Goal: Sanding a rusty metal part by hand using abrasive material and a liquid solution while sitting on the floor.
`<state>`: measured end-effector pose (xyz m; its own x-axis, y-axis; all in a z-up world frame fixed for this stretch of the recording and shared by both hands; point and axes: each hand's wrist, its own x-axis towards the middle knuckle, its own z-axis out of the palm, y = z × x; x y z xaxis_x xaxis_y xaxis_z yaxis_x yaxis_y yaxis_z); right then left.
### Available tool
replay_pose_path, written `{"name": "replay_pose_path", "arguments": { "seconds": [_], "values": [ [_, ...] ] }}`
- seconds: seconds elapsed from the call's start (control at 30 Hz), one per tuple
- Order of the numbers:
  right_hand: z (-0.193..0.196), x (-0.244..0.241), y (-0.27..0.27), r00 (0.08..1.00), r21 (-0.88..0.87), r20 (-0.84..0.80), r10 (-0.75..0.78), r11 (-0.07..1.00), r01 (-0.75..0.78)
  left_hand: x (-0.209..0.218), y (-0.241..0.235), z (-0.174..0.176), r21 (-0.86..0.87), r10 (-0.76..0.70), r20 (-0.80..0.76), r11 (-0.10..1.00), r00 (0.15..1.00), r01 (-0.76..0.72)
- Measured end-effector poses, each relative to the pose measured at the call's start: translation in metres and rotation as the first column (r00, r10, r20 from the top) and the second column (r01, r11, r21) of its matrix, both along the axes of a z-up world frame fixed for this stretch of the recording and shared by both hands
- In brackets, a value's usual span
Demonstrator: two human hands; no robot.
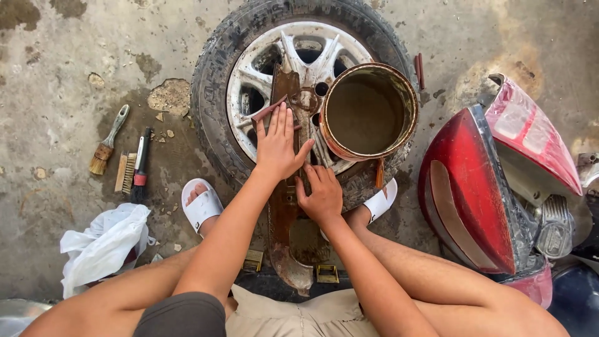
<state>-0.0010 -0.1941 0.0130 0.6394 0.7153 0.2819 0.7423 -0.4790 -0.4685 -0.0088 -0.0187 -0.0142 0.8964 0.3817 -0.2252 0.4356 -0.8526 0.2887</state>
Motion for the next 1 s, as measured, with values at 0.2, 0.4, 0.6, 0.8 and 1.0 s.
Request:
{"name": "replay_pose_path", "arguments": {
  "seconds": [0.2, 0.4, 0.6, 0.8, 1.0],
  "values": [
    [0.009, -0.001, 0.001, 0.999, -0.024, -0.047, 0.013, 1.0, -0.015, 0.057, 0.038, -0.013, 0.018, 0.026, -0.047, 1.0, 0.999, -0.025],
    [0.008, -0.001, -0.001, 0.998, -0.053, -0.068, 0.017, 0.998, -0.021, 0.045, 0.032, 0.008, 0.007, 0.004, -0.022, 1.0, 1.0, -0.004],
    [0.006, 0.0, 0.0, 0.998, -0.107, -0.062, 0.018, 0.994, -0.025, 0.01, 0.016, 0.017, 0.01, -0.103, -0.059, 0.995, 0.993, 0.104],
    [0.009, 0.0, 0.002, 1.0, -0.043, -0.008, 0.011, 0.999, -0.012, 0.063, 0.047, -0.007, 0.049, -0.045, -0.017, 0.998, 0.999, 0.045],
    [0.026, -0.002, 0.005, 0.998, 0.0, -0.038, -0.056, 0.998, 0.056, 0.024, 0.02, 0.013, 0.05, -0.05, 0.067, 0.998, 0.997, 0.047]
  ]
}}
